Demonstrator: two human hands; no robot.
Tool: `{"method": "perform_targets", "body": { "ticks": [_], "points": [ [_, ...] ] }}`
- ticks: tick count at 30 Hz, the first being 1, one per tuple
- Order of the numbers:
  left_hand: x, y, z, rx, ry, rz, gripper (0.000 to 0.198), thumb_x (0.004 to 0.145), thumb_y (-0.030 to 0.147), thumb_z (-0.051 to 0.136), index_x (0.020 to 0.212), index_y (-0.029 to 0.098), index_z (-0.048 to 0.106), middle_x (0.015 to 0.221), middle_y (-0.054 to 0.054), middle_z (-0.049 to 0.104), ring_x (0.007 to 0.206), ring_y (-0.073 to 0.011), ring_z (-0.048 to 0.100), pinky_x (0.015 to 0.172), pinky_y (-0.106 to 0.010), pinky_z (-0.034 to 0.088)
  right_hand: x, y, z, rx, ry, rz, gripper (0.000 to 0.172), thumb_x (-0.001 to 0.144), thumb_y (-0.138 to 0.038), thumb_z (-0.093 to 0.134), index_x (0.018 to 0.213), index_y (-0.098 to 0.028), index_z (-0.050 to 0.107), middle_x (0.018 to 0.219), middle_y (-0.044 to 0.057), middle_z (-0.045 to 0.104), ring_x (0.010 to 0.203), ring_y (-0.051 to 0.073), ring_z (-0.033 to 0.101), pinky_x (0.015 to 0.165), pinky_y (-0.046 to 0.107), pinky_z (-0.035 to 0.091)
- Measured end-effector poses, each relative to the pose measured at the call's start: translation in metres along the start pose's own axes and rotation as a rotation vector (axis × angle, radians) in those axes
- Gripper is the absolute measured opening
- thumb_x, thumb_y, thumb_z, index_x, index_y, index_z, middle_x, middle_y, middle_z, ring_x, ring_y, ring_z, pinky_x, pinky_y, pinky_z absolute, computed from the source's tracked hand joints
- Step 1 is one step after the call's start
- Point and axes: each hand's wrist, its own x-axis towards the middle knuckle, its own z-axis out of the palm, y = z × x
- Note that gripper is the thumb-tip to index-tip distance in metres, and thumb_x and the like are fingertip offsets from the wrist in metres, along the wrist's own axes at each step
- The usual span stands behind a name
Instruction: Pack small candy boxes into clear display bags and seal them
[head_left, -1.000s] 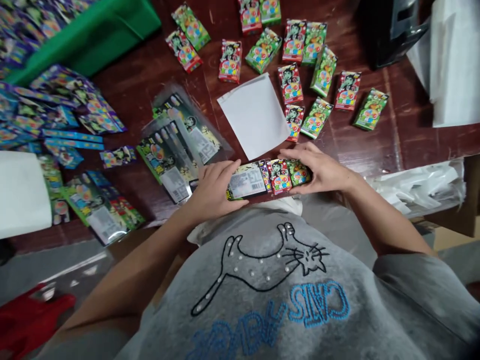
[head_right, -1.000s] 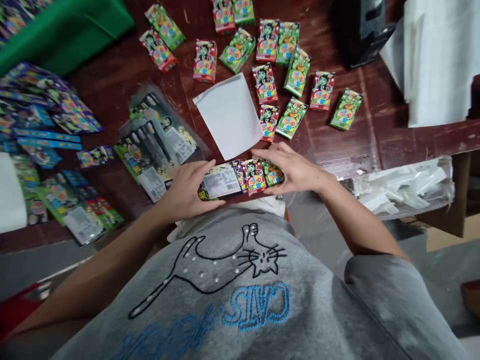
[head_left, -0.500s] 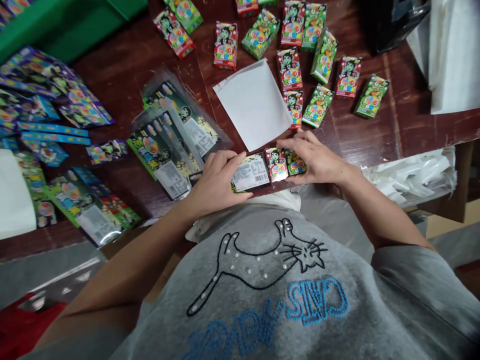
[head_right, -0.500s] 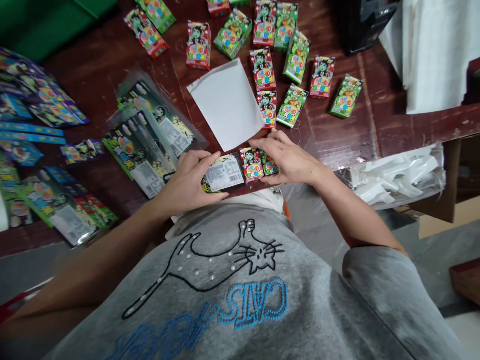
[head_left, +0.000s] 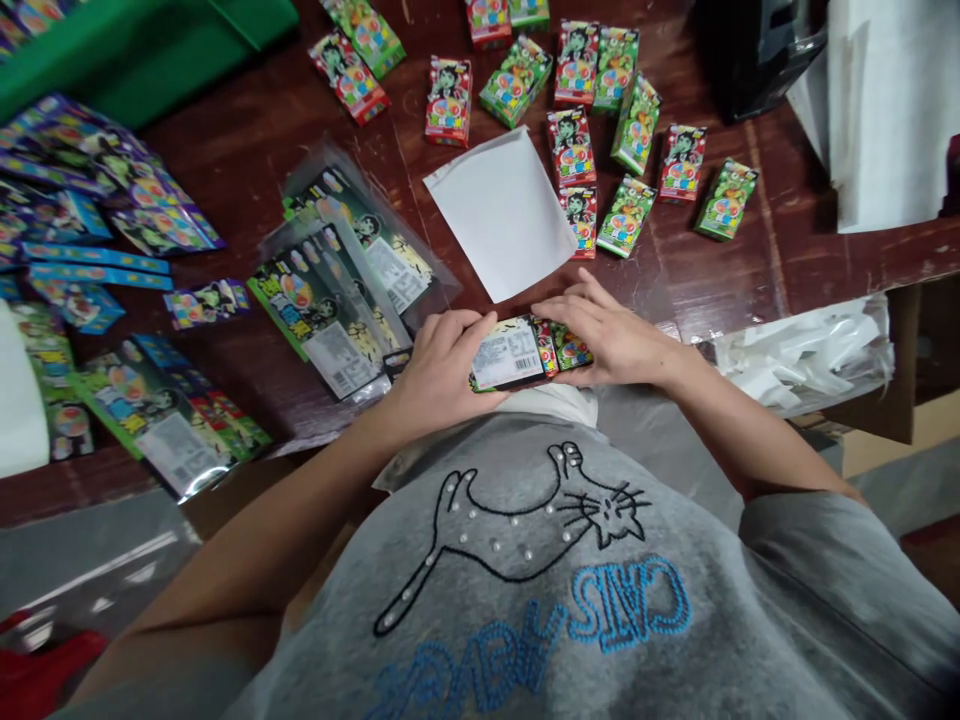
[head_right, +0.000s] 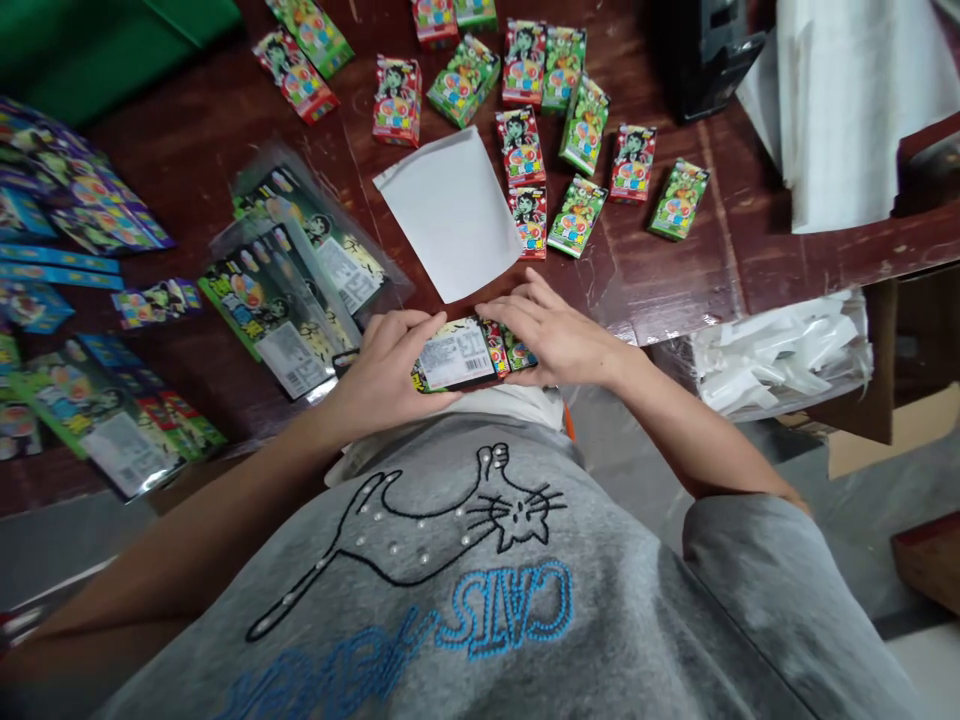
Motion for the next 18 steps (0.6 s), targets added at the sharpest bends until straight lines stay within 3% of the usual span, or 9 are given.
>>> {"method": "perform_targets", "body": {
  "ticks": [4, 10, 13, 18],
  "points": [
    [0.002, -0.001, 0.002, 0.033, -0.009, -0.056, 0.096, 0.078, 0.053, 0.082, 0.160, 0.019, 0.045, 0.142, -0.017, 0.056, 0.127, -0.0403, 0.051, 0.114, -0.057, 0.043, -0.011, 0.006, -0.007, 0.005, 0.007, 0.063, 0.108, 0.091, -0.075, 0.068, 0.171, -0.018, 0.027, 0.169, 0.024, 0.044, 0.156, 0.043, 0.043, 0.132, 0.076, 0.019],
    [0.004, 0.002, 0.002, 0.026, 0.033, -0.007, 0.092, 0.080, 0.054, 0.080, 0.158, 0.017, 0.046, 0.144, -0.018, 0.057, 0.129, -0.0399, 0.053, 0.118, -0.057, 0.042, -0.009, 0.012, -0.011, 0.011, 0.006, 0.045, 0.082, 0.092, -0.071, 0.071, 0.157, -0.025, 0.054, 0.148, 0.016, 0.067, 0.142, 0.038, 0.058, 0.133, 0.075, 0.011],
    [0.001, 0.003, -0.003, -0.010, 0.043, -0.007, 0.090, 0.080, 0.051, 0.081, 0.156, 0.017, 0.047, 0.142, -0.018, 0.057, 0.132, -0.0401, 0.054, 0.119, -0.058, 0.043, 0.006, 0.014, -0.017, 0.041, 0.005, -0.023, 0.074, 0.090, -0.070, 0.075, 0.149, -0.028, 0.063, 0.145, 0.012, 0.069, 0.139, 0.035, 0.060, 0.134, 0.073, 0.008],
    [-0.010, 0.001, -0.015, -0.113, 0.136, -0.103, 0.092, 0.076, 0.043, 0.086, 0.156, 0.023, 0.045, 0.146, -0.014, 0.053, 0.139, -0.0367, 0.055, 0.122, -0.054, 0.046, 0.027, 0.013, -0.049, 0.017, 0.083, -0.025, 0.070, 0.090, -0.069, 0.076, 0.144, -0.026, 0.065, 0.140, 0.013, 0.068, 0.134, 0.035, 0.062, 0.131, 0.075, 0.011]
  ]
}}
